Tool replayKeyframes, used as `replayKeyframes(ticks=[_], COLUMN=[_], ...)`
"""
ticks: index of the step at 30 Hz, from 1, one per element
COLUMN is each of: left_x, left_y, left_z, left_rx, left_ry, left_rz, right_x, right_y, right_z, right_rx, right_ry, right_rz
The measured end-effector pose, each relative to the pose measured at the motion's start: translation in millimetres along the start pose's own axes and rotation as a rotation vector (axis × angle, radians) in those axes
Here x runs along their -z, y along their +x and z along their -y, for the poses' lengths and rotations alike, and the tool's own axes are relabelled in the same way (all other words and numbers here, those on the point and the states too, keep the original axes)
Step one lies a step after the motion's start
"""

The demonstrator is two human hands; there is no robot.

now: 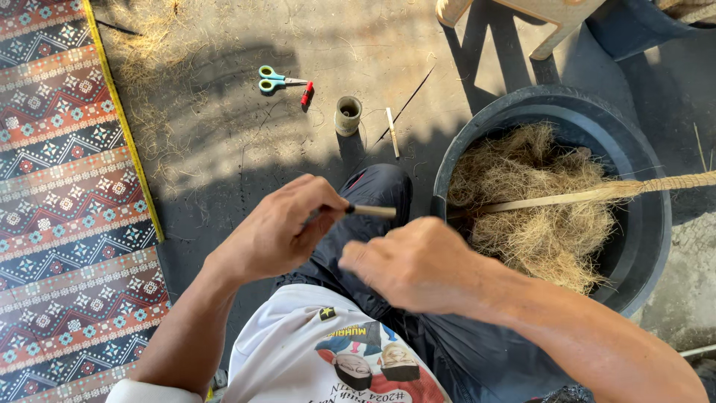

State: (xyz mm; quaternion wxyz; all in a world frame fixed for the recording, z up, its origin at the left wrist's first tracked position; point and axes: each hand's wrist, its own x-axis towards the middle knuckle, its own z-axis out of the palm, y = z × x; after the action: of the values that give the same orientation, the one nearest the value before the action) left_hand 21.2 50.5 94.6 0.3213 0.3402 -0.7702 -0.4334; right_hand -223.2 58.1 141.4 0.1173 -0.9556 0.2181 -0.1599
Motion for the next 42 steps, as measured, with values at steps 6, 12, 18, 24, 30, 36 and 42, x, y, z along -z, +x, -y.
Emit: replayKeyframes(ticks=[6, 12, 18, 24, 30, 36, 42], left_x=[2.1, 0.4, 0.0, 1.2, 2.2, -0.9, -0.1], left_y=[-3.9, -3.7, -3.0, 3.9, -0.5, -2.7, 0.8], left_z=[2.4, 4.5, -2.1, -4.9, -0.7, 1.2, 2.9], left_rx=[-0.034, 0.02, 0.012, -0.133, 0.018, -0.035, 0.136], left_ry=[-0.389, -0.126, -0.292, -0.108, -0.281, -0.378, -0.147], left_rz=[0.149, 0.105, 0.014, 0.162, 0.039, 0.193, 0.04], right_x=[1.0, -4.6, 1.7, 6.0, -0.7, -2.3, -1.4], right_y=[-1.7, -7.1, -2.3, -0.9, -6.0, -6.2, -1.6], right_z=[-7.9, -3.9, -4.8, -4.8, -5.5, -7.6, -5.1], right_rx=[-0.133, 0.046, -0.044, -0.087, -0.018, -0.181, -0.039], right_ry=[0.06, 0.04, 0.032, 0.059, 0.075, 0.102, 0.08], right_rz=[-0.102, -0.175, -0.09, -0.174, -0.021, -0.193, 0.031])
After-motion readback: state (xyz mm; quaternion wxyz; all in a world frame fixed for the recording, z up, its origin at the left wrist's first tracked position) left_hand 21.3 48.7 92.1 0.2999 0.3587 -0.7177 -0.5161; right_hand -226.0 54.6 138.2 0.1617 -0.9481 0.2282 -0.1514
